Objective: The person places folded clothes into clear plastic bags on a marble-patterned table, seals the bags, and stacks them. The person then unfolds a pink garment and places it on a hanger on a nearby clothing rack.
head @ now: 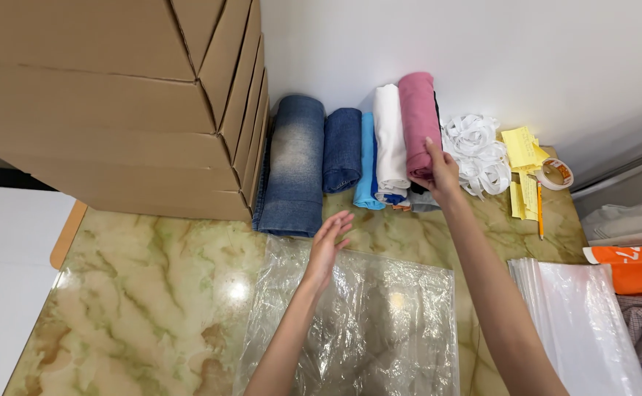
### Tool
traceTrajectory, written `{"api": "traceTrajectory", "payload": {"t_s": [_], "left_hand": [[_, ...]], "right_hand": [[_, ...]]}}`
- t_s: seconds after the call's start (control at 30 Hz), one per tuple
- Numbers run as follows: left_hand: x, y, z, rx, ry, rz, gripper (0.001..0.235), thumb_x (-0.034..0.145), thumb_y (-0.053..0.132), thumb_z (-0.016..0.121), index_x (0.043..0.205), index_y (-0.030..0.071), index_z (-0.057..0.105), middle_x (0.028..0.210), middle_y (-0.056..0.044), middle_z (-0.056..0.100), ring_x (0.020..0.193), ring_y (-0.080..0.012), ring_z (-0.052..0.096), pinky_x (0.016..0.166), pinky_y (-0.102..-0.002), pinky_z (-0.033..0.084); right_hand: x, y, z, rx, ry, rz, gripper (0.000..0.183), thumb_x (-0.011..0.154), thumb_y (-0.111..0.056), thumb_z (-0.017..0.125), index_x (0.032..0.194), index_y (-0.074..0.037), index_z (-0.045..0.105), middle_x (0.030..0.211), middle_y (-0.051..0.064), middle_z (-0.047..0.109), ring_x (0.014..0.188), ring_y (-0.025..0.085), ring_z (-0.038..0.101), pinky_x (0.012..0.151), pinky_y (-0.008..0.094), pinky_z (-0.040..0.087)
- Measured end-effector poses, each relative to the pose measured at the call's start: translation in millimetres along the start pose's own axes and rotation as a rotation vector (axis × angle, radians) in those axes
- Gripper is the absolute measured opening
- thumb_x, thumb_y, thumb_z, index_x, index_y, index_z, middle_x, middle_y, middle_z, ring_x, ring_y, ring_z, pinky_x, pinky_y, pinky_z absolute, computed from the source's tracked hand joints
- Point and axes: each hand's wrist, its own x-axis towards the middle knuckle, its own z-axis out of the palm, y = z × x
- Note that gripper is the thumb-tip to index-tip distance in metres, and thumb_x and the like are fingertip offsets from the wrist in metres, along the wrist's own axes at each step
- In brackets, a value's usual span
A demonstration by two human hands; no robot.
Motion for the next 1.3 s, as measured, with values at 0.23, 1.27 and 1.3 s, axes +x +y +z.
{"api": "traceTrajectory", "payload": {"t_s": [0.23, 1.27, 1.3], "left_hand": [[-22, -41, -42, 0.046, 0.102, -0.033, 0.034, 0.108, 0.029, 0.044, 0.132, 0.014, 0.063, 0.133, -0.01, 0.066, 0.123, -0.0239, 0.058, 0.097, -0.038, 0.045], [-50, -157, -57, 1.693, -0.094, 0.546, 0.056, 0.102, 0.038, 0.051, 0.154, 0.023, 0.039, 0.167, -0.004, 0.025, 0.155, -0.0289, 0.023, 0.121, -0.066, 0.017], [-35, -161, -55, 1.75, -0.207, 0.557, 0.059, 0.102, 0.039, 0.048, 0.158, 0.026, 0.032, 0.171, -0.001, 0.016, 0.156, -0.0284, 0.019, 0.121, -0.069, 0.014]], "right_hand": [[-95, 14, -11, -0.195, 0.112, -0.168, 0.065, 0.099, -0.035, 0.073, 0.138, 0.002, 0.036, 0.117, 0.023, 0.049, 0.088, 0.043, 0.073, 0.067, 0.052, 0.068], [-263, 229, -164, -1.503, -0.013, -0.215, 0.072, 0.103, -0.071, 0.023, 0.163, -0.031, 0.022, 0.172, 0.008, 0.009, 0.157, 0.033, 0.008, 0.126, 0.054, 0.006], [-262, 230, -163, -1.507, -0.016, -0.226, 0.073, 0.103, -0.071, 0.023, 0.163, -0.031, 0.022, 0.172, 0.009, 0.01, 0.157, 0.035, 0.008, 0.126, 0.055, 0.007]]}}
